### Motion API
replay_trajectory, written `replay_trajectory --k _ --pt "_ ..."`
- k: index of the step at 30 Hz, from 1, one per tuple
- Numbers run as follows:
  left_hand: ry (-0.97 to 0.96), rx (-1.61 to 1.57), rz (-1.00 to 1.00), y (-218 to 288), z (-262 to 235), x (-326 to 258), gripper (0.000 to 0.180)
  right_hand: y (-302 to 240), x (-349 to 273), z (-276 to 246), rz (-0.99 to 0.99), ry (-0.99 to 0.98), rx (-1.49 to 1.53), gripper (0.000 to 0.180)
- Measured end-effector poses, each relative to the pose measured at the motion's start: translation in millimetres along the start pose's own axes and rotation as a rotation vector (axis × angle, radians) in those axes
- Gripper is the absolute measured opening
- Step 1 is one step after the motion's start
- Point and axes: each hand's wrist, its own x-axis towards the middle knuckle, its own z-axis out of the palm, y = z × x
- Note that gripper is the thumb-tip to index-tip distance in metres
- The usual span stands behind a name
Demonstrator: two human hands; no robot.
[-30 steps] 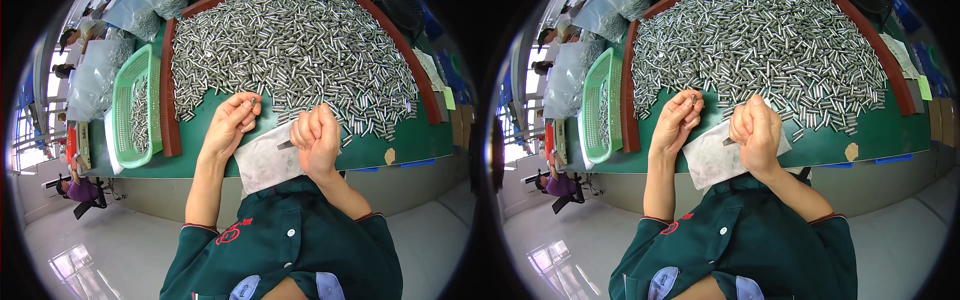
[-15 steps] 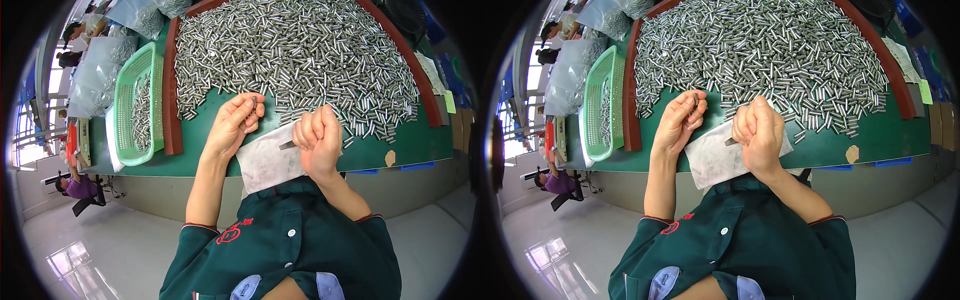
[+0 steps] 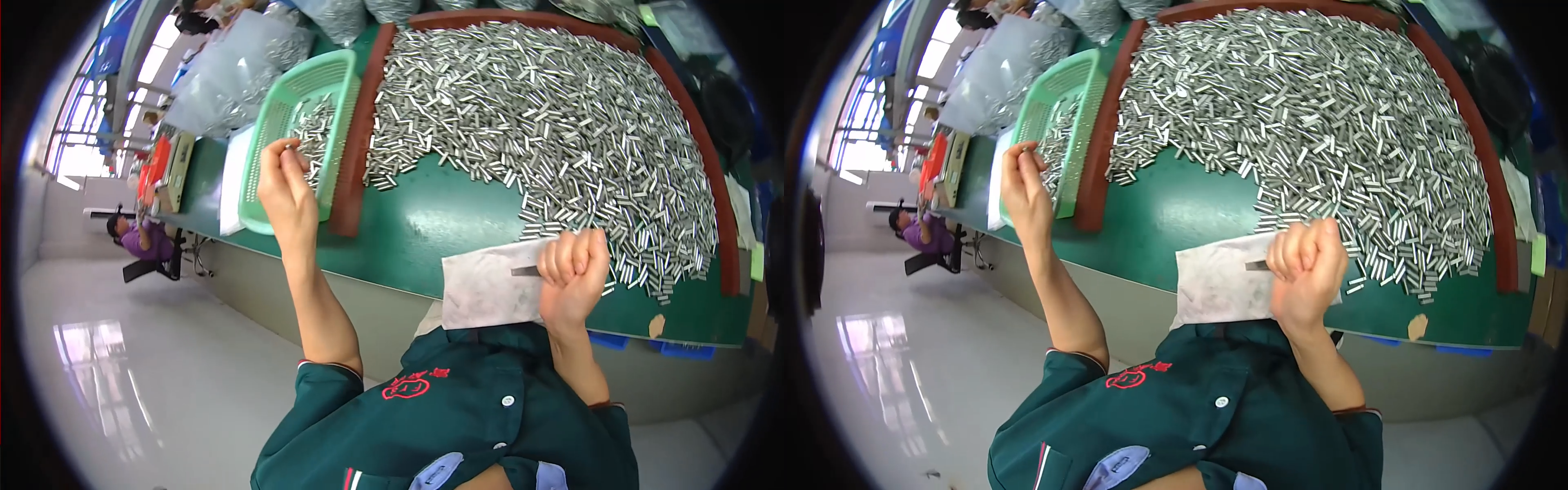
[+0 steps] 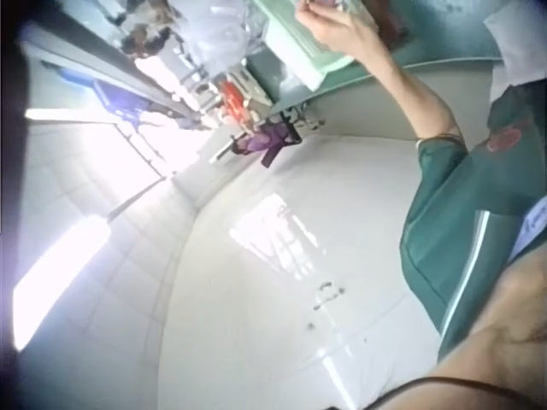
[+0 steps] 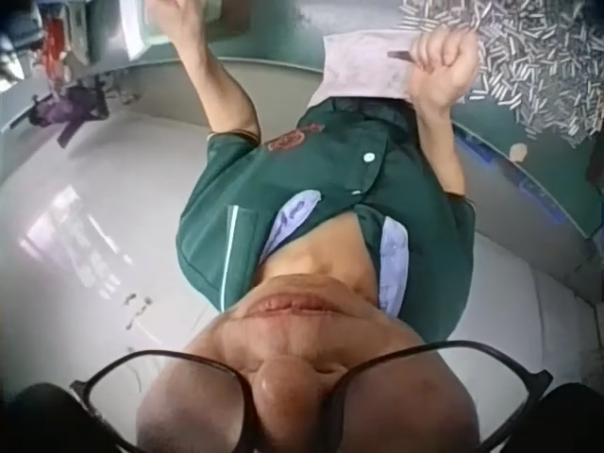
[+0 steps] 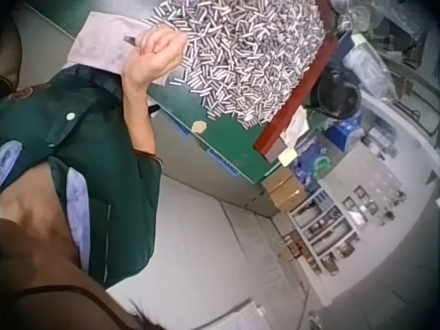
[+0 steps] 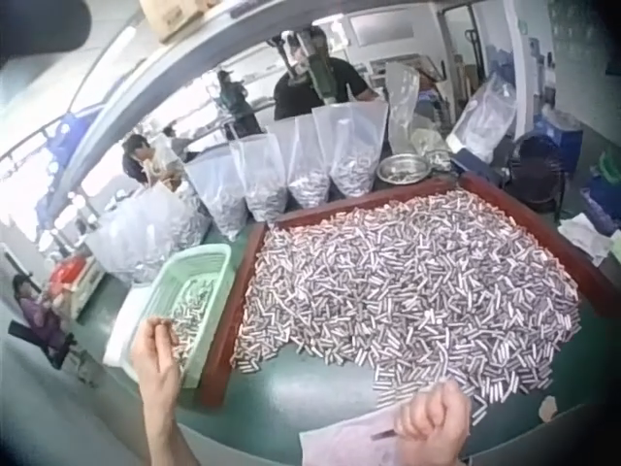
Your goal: Inspecting and sorting small metal bolts or screws at a workbench.
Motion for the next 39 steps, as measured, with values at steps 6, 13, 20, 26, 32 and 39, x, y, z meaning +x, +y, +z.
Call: replay_trajectory --k 6,13,20,26,32,39 --pt "-0.111 0.29 -0.087 -38 -12 18 0.016 1 -3 1 0.01 -0.001 0.015 0.038" --pt "-0.231 0.536 -0.186 -60 -34 24 0.017 -3 -7 0 -0.002 -0.008 -0.031 0.038" --pt "0.066 0.548 0.302 -12 -18 3 0.03 -1 -3 -2 -0.013 -0.038 0.001 0.037" --pt "-0.532 -0.146 0.408 65 59 -84 0.01 1 -6 -9 -0.132 -0.056 -0.062 0.039" --pt "-0.571 -0.117 0.383 70 88 -116 0.01 -1 -20 -16 -0.233 -0.103 -0.178 0.039" --pt "-0.661 -0.084 0.505 74 95 -107 0.012 -5 -17 -14 -0.204 -0.085 -0.216 0.04"
